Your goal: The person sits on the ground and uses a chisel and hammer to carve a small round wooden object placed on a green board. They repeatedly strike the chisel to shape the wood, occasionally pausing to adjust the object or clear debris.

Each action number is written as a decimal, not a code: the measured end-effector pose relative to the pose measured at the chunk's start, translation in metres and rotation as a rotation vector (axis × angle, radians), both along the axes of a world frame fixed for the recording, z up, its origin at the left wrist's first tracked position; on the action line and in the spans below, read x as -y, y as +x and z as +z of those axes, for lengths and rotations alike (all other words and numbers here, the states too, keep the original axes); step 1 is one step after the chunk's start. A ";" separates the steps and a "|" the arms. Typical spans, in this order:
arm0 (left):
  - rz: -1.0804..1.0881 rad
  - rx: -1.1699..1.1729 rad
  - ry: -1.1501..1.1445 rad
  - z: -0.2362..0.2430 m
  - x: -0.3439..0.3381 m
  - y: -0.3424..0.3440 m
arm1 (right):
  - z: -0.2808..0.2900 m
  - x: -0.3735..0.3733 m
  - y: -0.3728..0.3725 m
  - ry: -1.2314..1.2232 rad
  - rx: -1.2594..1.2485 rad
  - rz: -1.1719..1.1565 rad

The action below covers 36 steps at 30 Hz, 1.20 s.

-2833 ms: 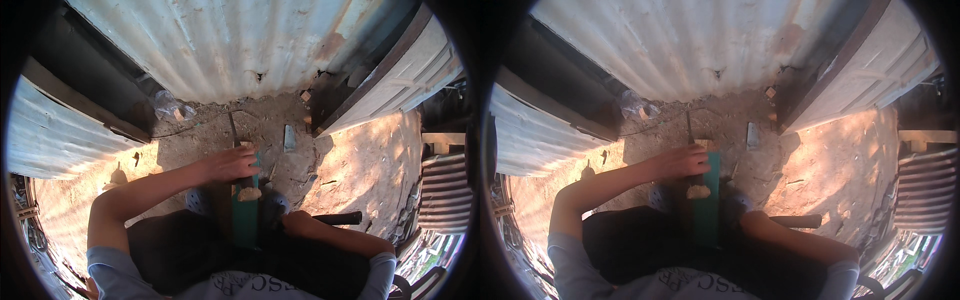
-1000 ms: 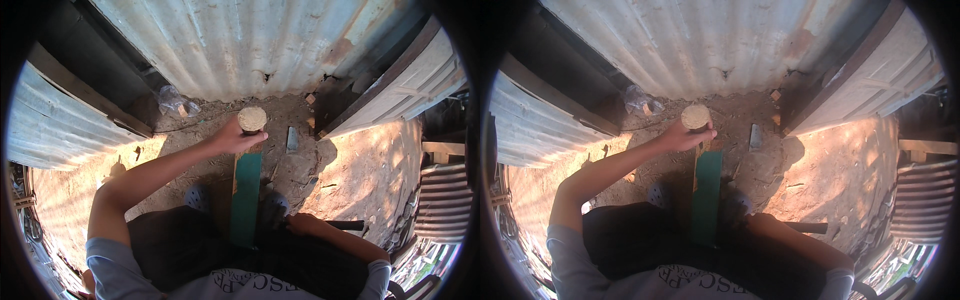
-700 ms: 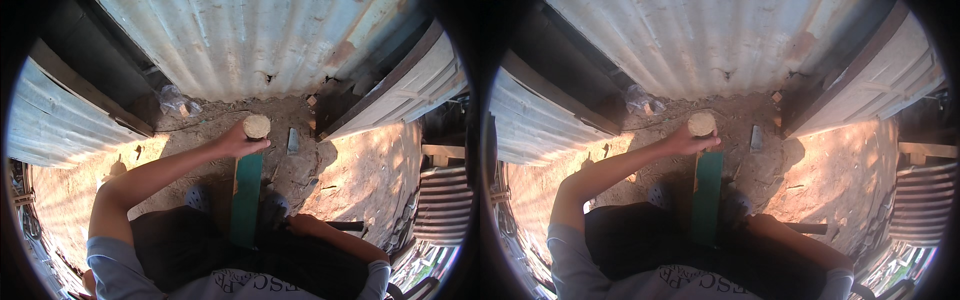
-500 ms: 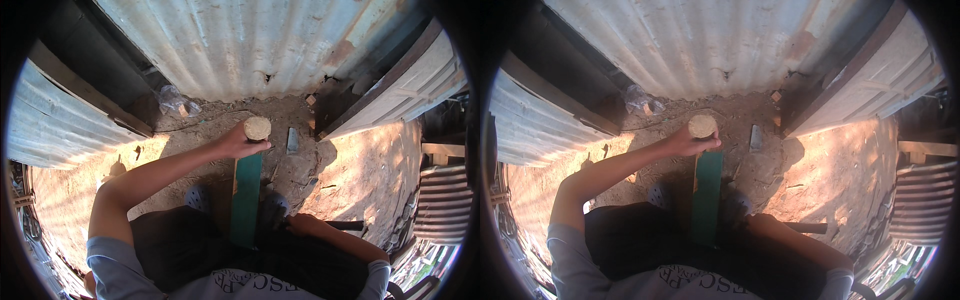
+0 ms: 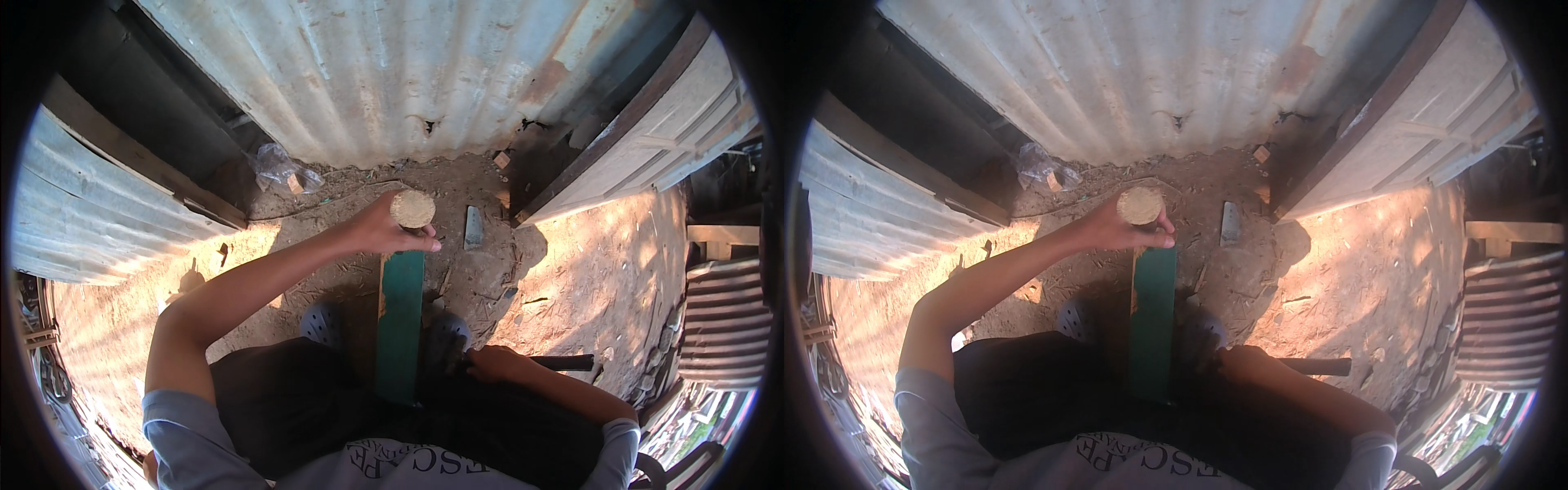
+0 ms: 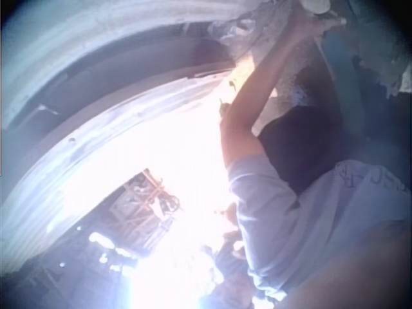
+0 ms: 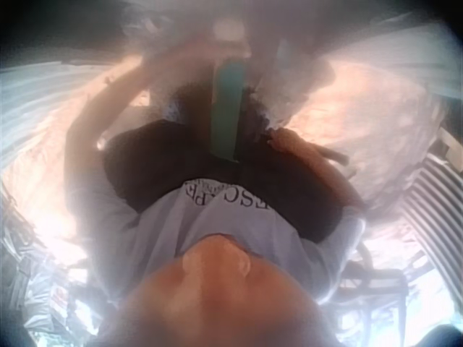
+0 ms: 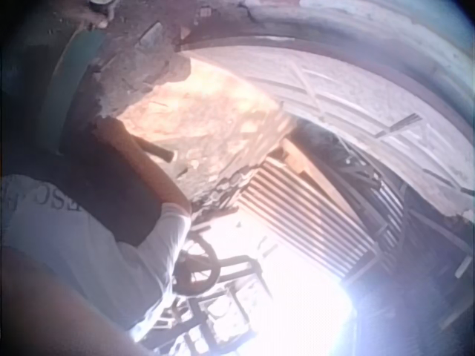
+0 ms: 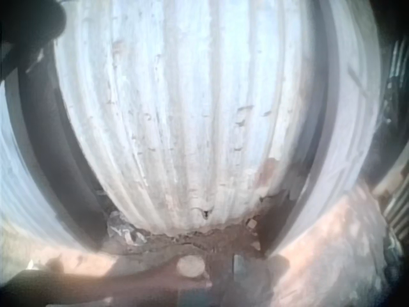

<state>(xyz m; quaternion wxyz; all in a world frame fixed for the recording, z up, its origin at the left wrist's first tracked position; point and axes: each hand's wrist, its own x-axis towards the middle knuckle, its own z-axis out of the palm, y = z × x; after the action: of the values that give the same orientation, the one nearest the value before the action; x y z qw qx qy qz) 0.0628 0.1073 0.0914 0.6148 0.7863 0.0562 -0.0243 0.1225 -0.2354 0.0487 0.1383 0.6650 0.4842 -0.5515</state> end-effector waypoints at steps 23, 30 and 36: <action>-0.063 -0.071 -0.006 0.006 0.004 -0.011 | 0.104 -0.083 0.050 0.710 0.143 -0.432; 0.046 -0.108 -0.027 -0.029 0.003 -0.012 | 0.195 -0.132 0.029 1.041 0.124 -0.533; -0.022 -0.042 -0.014 0.017 0.014 -0.013 | 0.189 -0.145 0.010 1.004 0.086 -0.463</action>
<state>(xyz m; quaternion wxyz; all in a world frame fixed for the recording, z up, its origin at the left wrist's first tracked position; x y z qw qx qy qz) 0.0494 0.0932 0.1088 0.6188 0.7818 0.0603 -0.0482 0.1321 -0.0901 0.2381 -0.3008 0.7602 0.5229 -0.2412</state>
